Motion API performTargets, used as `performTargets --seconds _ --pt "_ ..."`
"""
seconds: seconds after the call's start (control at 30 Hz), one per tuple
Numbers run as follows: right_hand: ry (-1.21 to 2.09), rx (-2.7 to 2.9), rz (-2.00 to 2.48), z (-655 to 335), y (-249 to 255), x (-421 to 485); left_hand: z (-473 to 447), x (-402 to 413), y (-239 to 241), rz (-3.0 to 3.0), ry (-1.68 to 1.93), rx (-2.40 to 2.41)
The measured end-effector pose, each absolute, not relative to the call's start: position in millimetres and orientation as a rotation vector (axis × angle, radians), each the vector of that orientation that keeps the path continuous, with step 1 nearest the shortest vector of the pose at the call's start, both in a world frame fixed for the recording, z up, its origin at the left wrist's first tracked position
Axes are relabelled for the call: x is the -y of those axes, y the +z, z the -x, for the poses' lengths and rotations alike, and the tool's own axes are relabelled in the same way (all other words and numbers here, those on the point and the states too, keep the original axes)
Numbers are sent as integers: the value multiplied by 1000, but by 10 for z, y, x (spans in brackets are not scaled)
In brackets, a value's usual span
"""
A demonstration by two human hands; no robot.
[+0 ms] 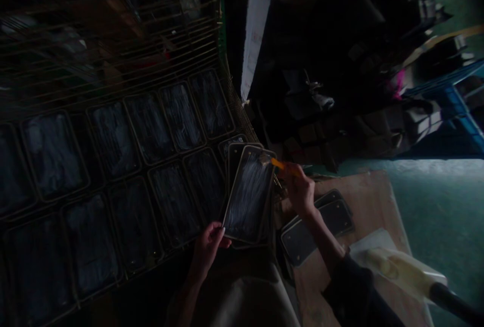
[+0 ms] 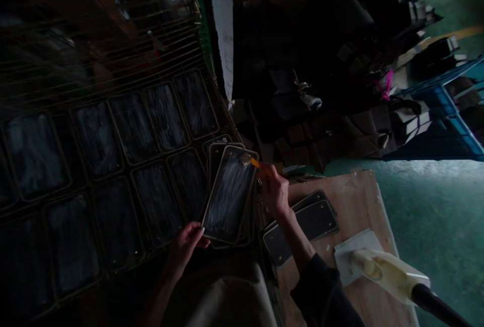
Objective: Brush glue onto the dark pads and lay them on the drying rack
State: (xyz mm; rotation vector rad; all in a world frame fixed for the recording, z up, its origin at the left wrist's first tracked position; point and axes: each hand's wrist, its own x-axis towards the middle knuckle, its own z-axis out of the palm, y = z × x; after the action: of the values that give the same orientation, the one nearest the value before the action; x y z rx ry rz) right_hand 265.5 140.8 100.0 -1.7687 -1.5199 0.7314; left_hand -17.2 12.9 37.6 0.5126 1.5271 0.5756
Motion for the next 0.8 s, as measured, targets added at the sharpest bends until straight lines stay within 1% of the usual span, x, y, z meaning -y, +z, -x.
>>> performTargets --seconds 0.1,0.2,0.3,0.47,0.6,0.7,0.8 --pt "564 1587 1787 -2595 1073 -1331 174 -99 346 -499 606 -1519" --pt "608 1690 1664 -2400 1091 -1273 162 -79 324 -481 629 -1513" --pt "653 1770 1556 -2273 982 -1342 135 -86 339 -455 605 -1541" --pt "603 1714 1672 -2423 798 -1435 86 -94 383 -414 568 -1605" --pt "574 1714 1705 -2512 795 -1354 83 -78 361 -412 597 -1591" --pt "635 1792 1673 -2448 866 -1206 84 -82 372 -447 572 -1582" --pt "809 1930 1554 -2348 987 -950 73 -94 418 -465 546 -1601"
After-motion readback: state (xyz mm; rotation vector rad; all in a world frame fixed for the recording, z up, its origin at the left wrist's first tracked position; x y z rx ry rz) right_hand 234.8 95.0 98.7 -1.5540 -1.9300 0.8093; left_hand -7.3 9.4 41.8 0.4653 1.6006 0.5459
